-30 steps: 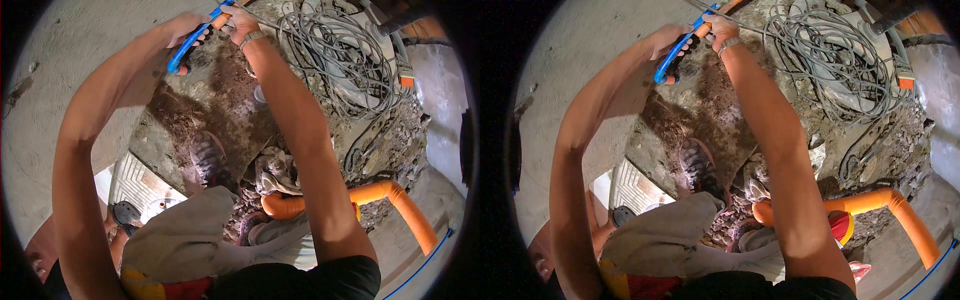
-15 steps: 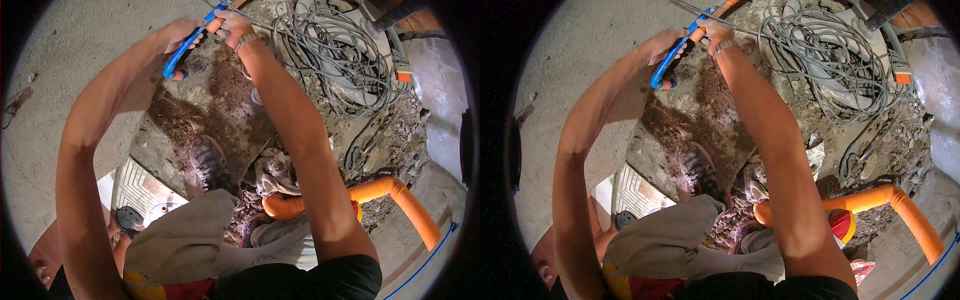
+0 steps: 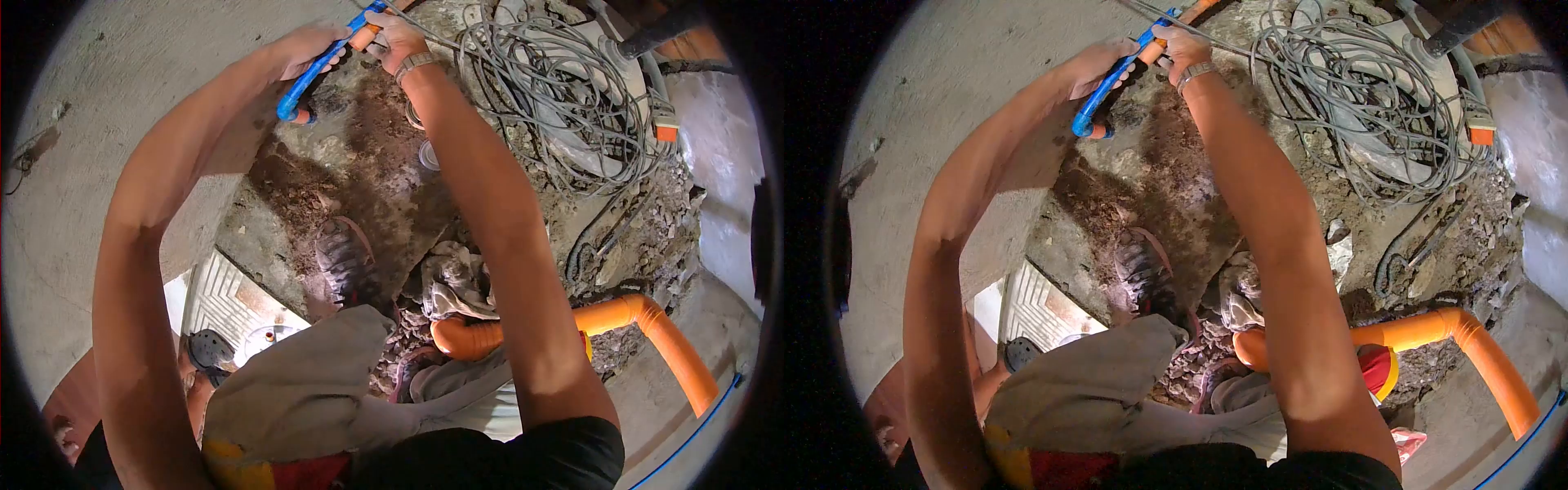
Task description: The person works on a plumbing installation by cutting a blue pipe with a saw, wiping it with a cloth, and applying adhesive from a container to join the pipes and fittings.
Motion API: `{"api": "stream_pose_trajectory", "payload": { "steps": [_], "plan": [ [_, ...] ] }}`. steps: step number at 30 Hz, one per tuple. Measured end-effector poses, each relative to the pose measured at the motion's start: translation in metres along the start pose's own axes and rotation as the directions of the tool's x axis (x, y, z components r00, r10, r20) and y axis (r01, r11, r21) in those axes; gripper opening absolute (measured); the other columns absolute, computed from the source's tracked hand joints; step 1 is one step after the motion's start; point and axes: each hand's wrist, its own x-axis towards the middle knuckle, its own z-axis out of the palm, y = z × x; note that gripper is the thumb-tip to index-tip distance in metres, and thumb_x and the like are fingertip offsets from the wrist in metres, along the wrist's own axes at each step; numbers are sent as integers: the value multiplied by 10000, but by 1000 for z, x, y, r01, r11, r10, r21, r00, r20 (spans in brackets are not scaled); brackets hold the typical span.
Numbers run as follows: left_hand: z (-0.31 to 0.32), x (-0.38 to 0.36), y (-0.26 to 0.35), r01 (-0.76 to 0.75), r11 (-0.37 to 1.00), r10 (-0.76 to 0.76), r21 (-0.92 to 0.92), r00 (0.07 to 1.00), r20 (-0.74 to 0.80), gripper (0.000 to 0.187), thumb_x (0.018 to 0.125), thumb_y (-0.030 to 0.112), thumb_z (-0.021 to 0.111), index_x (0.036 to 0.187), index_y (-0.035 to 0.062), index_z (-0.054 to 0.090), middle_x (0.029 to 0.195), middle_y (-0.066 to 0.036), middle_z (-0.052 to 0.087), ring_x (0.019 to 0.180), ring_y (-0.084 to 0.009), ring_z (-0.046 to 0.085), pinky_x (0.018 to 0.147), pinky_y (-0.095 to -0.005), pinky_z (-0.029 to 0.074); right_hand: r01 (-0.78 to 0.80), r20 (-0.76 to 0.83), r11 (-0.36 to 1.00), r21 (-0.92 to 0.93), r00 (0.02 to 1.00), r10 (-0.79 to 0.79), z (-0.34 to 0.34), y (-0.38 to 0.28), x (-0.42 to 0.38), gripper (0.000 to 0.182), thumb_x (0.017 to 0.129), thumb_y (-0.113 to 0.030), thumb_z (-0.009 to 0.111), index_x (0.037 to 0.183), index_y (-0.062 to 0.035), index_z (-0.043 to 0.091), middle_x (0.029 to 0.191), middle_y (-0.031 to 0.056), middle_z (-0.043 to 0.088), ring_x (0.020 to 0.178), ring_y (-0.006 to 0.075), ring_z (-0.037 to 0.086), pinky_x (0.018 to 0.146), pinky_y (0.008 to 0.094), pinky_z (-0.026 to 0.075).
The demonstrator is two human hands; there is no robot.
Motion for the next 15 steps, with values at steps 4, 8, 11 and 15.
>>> {"api": "stream_pose_trajectory", "payload": {
  "steps": [4, 8, 11, 15],
  "plan": [
    [0, 0, -3, -58, 998, 58, 7, 998, 25, 241, 1025, 360, 535, 1076, 125, 546, 852, 23, 536, 724, -79, 515, 616, -240, 482, 5, -28, 1000, -29, 1000, -6, 0, 1, 0, 323, 814, -143, 817, 1100, -75, 684, 1143, 89, 662, 1038, 284, 636, 849, 497, 536],
    [3, -2, 0, -35, 999, 36, -24, 999, 20, 225, 1026, 347, 549, 1068, 126, 539, 850, 37, 530, 694, -67, 507, 579, -218, 482, 5, -39, 1000, -31, 999, -6, 1, -2, -2, 280, 817, -149, 811, 1061, -93, 686, 1115, 76, 664, 1019, 271, 626, 814, 483, 516],
    [6, -9, 6, 40, 994, -38, -102, 999, 22, 225, 1027, 348, 547, 1064, 126, 549, 859, 34, 542, 694, -71, 510, 585, -222, 490, 3, -35, 998, -59, 999, -5, 0, -2, -1, 263, 814, -161, 816, 1029, -94, 681, 1067, 61, 665, 974, 259, 626, 764, 452, 510],
    [3, -5, 2, 6, 998, -4, -64, 1000, 27, 222, 1031, 346, 540, 1063, 127, 550, 862, 33, 549, 693, -74, 511, 598, -223, 495, 38, 26, 999, -6, 999, -38, -6, 9, 12, 237, 808, -172, 823, 980, -96, 678, 987, 37, 665, 889, 241, 629, 683, 415, 500]
  ]
}}
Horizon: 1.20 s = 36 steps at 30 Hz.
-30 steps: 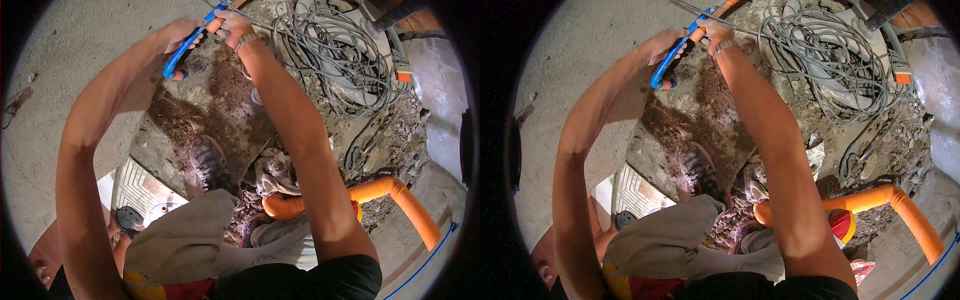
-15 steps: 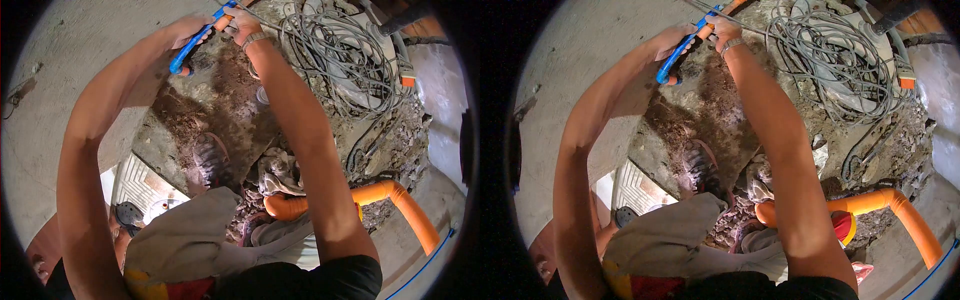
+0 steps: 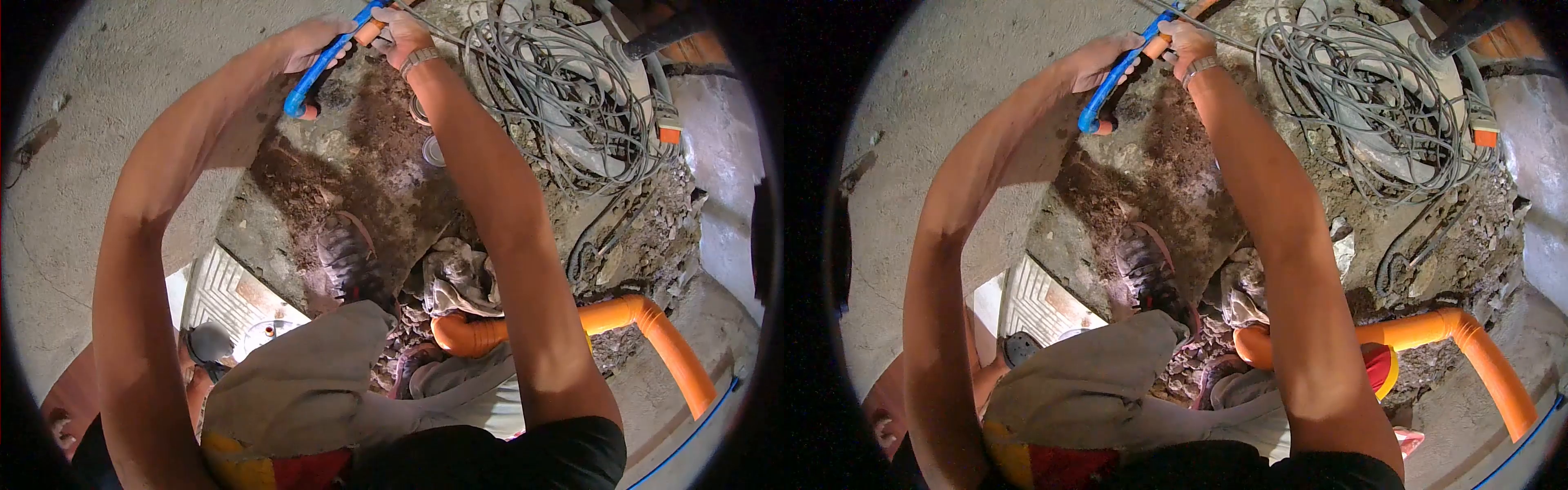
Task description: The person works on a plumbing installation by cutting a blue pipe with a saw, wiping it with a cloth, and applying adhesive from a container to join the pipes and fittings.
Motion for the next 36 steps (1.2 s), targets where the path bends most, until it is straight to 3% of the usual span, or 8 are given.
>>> {"api": "stream_pose_trajectory", "payload": {
  "steps": [2, 13, 16, 22, 24, 27, 31, 36],
  "plan": [
    [1, -1, 1, -27, 998, 27, 63, 1000, 10, 251, 1055, 346, 469, 1150, 134, 565, 858, 29, 544, 732, -77, 509, 629, -240, 476, 7, -9, 1000, -24, 1000, -7, -2, 3, 4, 231, 810, -176, 822, 975, -96, 682, 976, 33, 666, 880, 239, 631, 672, 408, 500],
    [0, -2, -3, -46, 994, 46, 103, 999, 6, 258, 1051, 348, 485, 1162, 129, 562, 876, 18, 536, 751, -86, 510, 629, -244, 466, -21, -91, 989, -145, 996, 8, 1, -1, -5, 274, 837, -172, 804, 1076, -94, 697, 1152, 117, 647, 943, 282, 640, 778, 448, 574],
    [0, -4, -4, -87, 992, 87, 87, 996, 7, 238, 1044, 348, 509, 1142, 134, 547, 884, 23, 531, 740, -76, 514, 632, -243, 477, 26, 9, 995, -95, 1000, -25, -5, 0, -3, 320, 836, -202, 813, 1114, -100, 691, 1132, 106, 663, 960, 281, 654, 758, 423, 595],
    [-1, 0, -6, -107, 992, 105, 66, 994, 30, 208, 1046, 335, 517, 1118, 141, 529, 891, 29, 528, 717, -60, 516, 610, -225, 477, 10, -6, 990, -137, 1000, -11, -13, 6, 16, 255, 851, -223, 804, 1052, -95, 713, 1037, 74, 684, 898, 227, 675, 701, 348, 599],
    [-1, 0, -6, -106, 992, 104, 66, 994, 28, 205, 1047, 331, 515, 1117, 139, 528, 883, 28, 527, 715, -58, 516, 601, -220, 474, 112, 201, 970, -218, 977, -67, -16, 7, 14, 203, 860, -228, 794, 986, -91, 714, 994, 72, 672, 883, 202, 670, 707, 327, 591],
    [-1, 0, -6, -84, 994, 83, 65, 996, 24, 204, 1046, 330, 516, 1108, 136, 525, 874, 28, 524, 712, -58, 519, 588, -216, 468, 8, 37, 996, -88, 999, -4, -13, 1, 5, 188, 861, -219, 791, 938, -80, 689, 947, 42, 659, 845, 191, 664, 663, 336, 564],
    [0, -1, -7, -110, 991, 109, 79, 994, 21, 198, 1045, 326, 515, 1092, 134, 522, 865, 29, 521, 708, -59, 514, 577, -217, 462, 40, 154, 973, -227, 988, -5, -12, -1, 11, 196, 865, -215, 787, 906, -70, 663, 920, 22, 644, 803, 196, 651, 614, 370, 528],
    [1, -4, -2, -111, 992, 109, 52, 994, 29, 194, 1041, 319, 507, 1096, 133, 517, 857, 27, 520, 697, -65, 503, 567, -219, 453, -8, 95, 990, -138, 995, 21, -10, -10, 3, 187, 800, -121, 821, 891, -69, 666, 940, 36, 652, 816, 226, 653, 655, 377, 517]
  ]
}}
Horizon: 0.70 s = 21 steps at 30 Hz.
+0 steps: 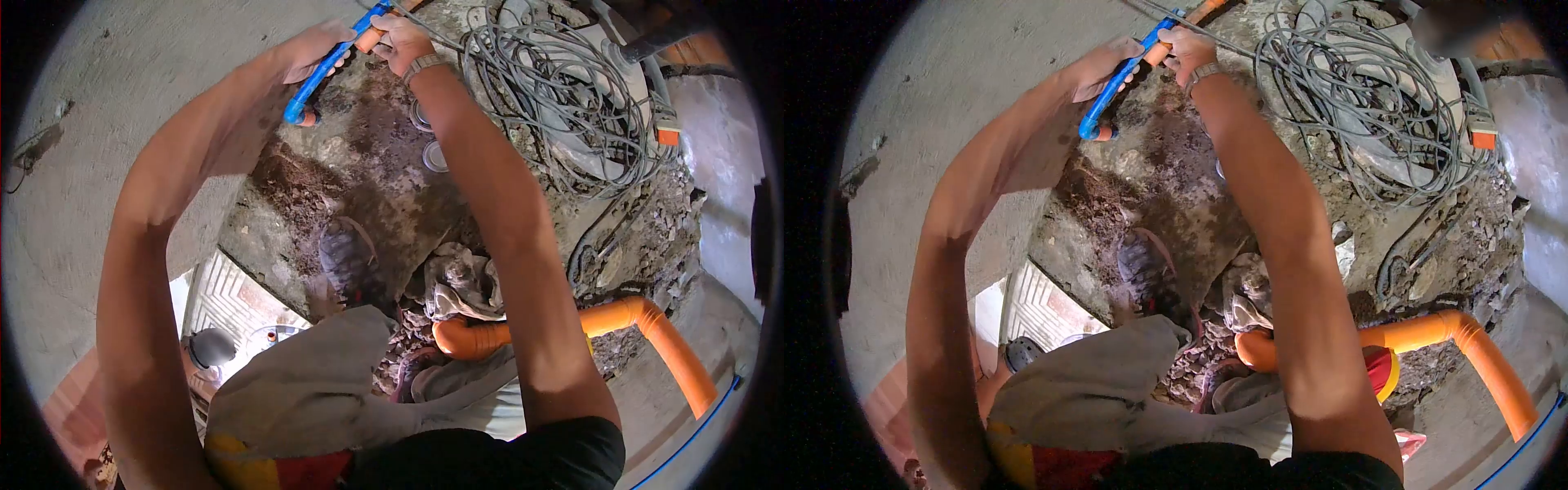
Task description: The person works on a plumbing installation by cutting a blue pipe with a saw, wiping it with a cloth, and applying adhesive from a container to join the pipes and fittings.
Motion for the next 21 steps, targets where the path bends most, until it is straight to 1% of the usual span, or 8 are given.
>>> {"api": "stream_pose_trajectory", "payload": {
  "steps": [2, 4, 8, 10, 14, 16, 17, 21],
  "plan": [
    [-1, 3, -1, 35, 998, -35, -43, 999, -8, 178, 1036, 299, 502, 1088, 130, 512, 855, 24, 519, 689, -68, 497, 562, -225, 449, -8, -12, 1000, 20, 1000, 8, 4, -2, -7, 193, 787, -102, 828, 888, -69, 667, 944, 38, 654, 818, 232, 653, 664, 378, 515],
    [0, 5, -3, 38, 998, -39, -45, 999, -16, 178, 1030, 299, 510, 1082, 128, 512, 853, 23, 519, 690, -67, 498, 560, -226, 451, 27, -93, 997, 77, 995, -19, 9, -2, -10, 180, 801, -128, 820, 920, -88, 691, 1012, 57, 666, 852, 243, 661, 705, 389, 545],
    [-1, 5, -2, 57, 998, -57, -35, 998, -24, 204, 1014, 323, 534, 1068, 127, 509, 853, 23, 519, 687, -65, 498, 563, -225, 459, -16, -84, 998, 65, 996, 21, 9, -2, -6, 167, 814, -133, 812, 933, -94, 701, 1029, 58, 665, 862, 242, 660, 747, 395, 563],
    [-3, 8, -7, 46, 999, -47, -24, 999, -26, 223, 1009, 343, 525, 1063, 127, 527, 852, 17, 519, 705, -78, 495, 589, -239, 453, -10, -92, 1000, 15, 996, 12, 13, -7, -18, 141, 866, -160, 777, 909, -141, 644, 890, 8, 582, 809, 166, 542, 681, 369, 453],
    [5, 1, 2, 42, 999, -43, -6, 998, -56, 250, 1000, 366, 519, 1059, 125, 548, 845, 12, 505, 718, -98, 475, 623, -261, 436, 11, -94, 1000, 29, 995, -8, 18, -13, -24, 148, 860, -177, 784, 887, -152, 642, 869, -5, 566, 781, 156, 527, 642, 361, 437],
    [6, 1, 0, 32, 999, -32, -1, 997, -70, 252, 996, 369, 522, 1051, 124, 546, 840, 11, 499, 719, -101, 469, 625, -267, 433, 14, -2, 999, 49, 1000, -14, 13, -9, -18, 137, 869, -203, 779, 907, -150, 659, 887, -4, 579, 770, 159, 532, 638, 346, 432],
    [6, 0, 0, 22, 1000, -22, 4, 996, -83, 255, 993, 372, 525, 1044, 124, 544, 835, 10, 492, 719, -105, 463, 627, -273, 430, 15, -2, 999, 49, 1000, -14, 11, -6, -15, 137, 869, -203, 779, 907, -150, 659, 887, -4, 579, 770, 159, 532, 638, 346, 432],
    [7, -3, 2, -4, 1000, 7, 28, 995, -98, 199, 1013, 337, 526, 1038, 140, 521, 832, 27, 497, 665, -81, 470, 580, -248, 435, 11, -38, 1000, 29, 999, -10, 13, -8, -20, 135, 884, -199, 756, 972, -127, 683, 955, 23, 621, 847, 186, 573, 679, 369, 458]
  ]
}}
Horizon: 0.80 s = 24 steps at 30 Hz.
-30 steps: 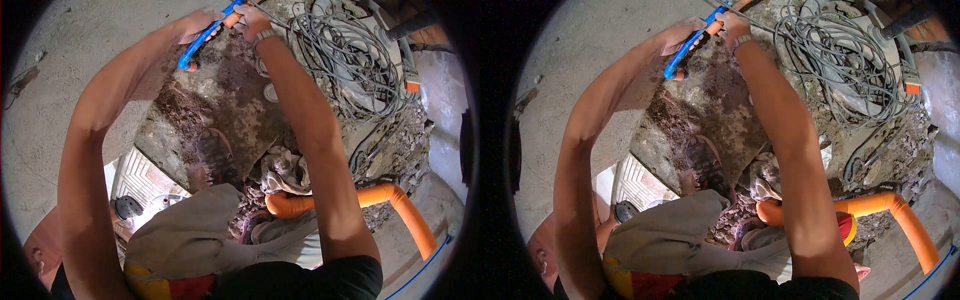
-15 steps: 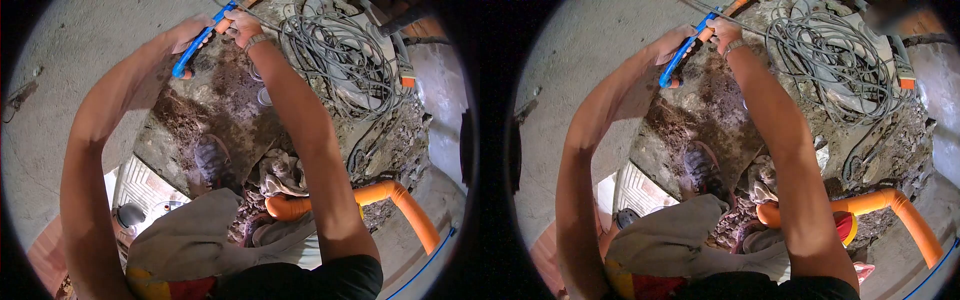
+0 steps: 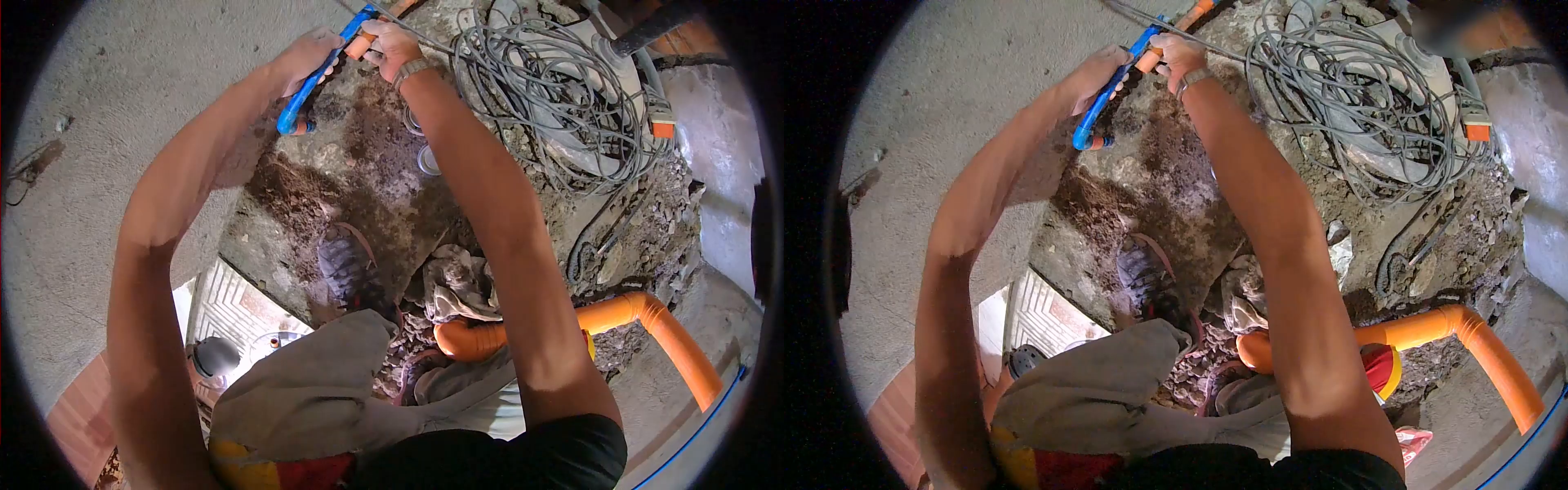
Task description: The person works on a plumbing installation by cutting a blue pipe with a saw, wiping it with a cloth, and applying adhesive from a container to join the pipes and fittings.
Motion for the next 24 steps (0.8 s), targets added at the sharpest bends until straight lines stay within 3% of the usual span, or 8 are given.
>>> {"api": "stream_pose_trajectory", "payload": {
  "steps": [5, 7, 8, 10, 12, 13, 17, 24],
  "plan": [
    [12, -73, 31, 55, 998, -49, 24, 979, -199, 206, 1009, 331, 528, 1057, 132, 546, 829, 16, 514, 709, -99, 472, 621, -255, 417, 324, 158, 927, -189, 942, -297, -32, 45, 63, 147, 872, -153, 739, 998, -88, 697, 1027, 79, 684, 919, 226, 647, 720, 409, 520],
    [11, -117, 25, 5, 998, 9, 56, 968, -251, 232, 993, 340, 547, 1012, 109, 553, 825, -1, 513, 724, -107, 470, 635, -291, 412, 616, 550, -21, -788, 687, -475, -25, 20, 11, 124, 889, -164, 715, 997, -106, 735, 973, 123, 723, 847, 267, 684, 793, 390, 565],
    [20, -150, 30, 4, 995, -29, -96, 966, -256, 226, 997, 333, 562, 993, 107, 554, 793, 16, 505, 695, -90, 458, 623, -273, 398, 451, 279, 626, -636, 891, -359, -11, 2, -28, 134, 882, -185, 709, 979, -95, 728, 949, 144, 721, 851, 289, 687, 785, 405, 563],
    [17, -209, 20, 55, 995, -77, -83, 955, -287, 210, 996, 322, 586, 967, 115, 567, 768, 37, 513, 651, -66, 440, 596, -243, 368, 652, 646, -23, -758, 746, -161, -14, -39, -116, 246, 988, -170, 517, 1059, -47, 718, 1044, 118, 723, 950, 255, 694, 823, 344, 559],
    [6, -289, -24, 122, 991, -136, -60, 890, -435, 247, 992, 352, 599, 1012, 106, 618, 778, 49, 517, 680, -57, 462, 604, -234, 366, 696, 617, 106, -711, 688, -382, -53, -44, -242, 246, 928, -174, 622, 1136, -71, 701, 948, 62, 750, 921, 259, 707, 828, 360, 559],
    [9, -321, -14, 181, 980, -199, -82, 869, -454, 267, 994, 351, 602, 1065, 95, 631, 784, 50, 518, 702, -58, 469, 617, -225, 369, 419, 371, 552, -721, 906, -203, -59, -73, -298, 274, 899, -172, 662, 1158, -88, 696, 920, 44, 755, 896, 255, 712, 826, 352, 560],
    [1, -360, -4, 47, 989, -1, 140, 951, -309, 243, 1006, 339, 595, 1051, 100, 598, 811, 43, 514, 725, -59, 463, 625, -231, 377, 176, 31, 635, -752, 972, -233, -206, -126, -450, 352, 822, -138, 742, 1161, -54, 691, 934, 91, 759, 840, 184, 714, 776, 286, 563],
    [119, -286, 129, -360, 809, 291, 465, 932, 215, 201, 1037, 294, 541, 1024, 94, 558, 815, 42, 451, 744, -65, 405, 656, -226, 346, -375, -691, 589, -716, 499, -523, -380, -141, -714, 172, 773, -153, 783, 863, -32, 700, 729, 89, 692, 622, 172, 583, 649, 330, 505]
  ]
}}
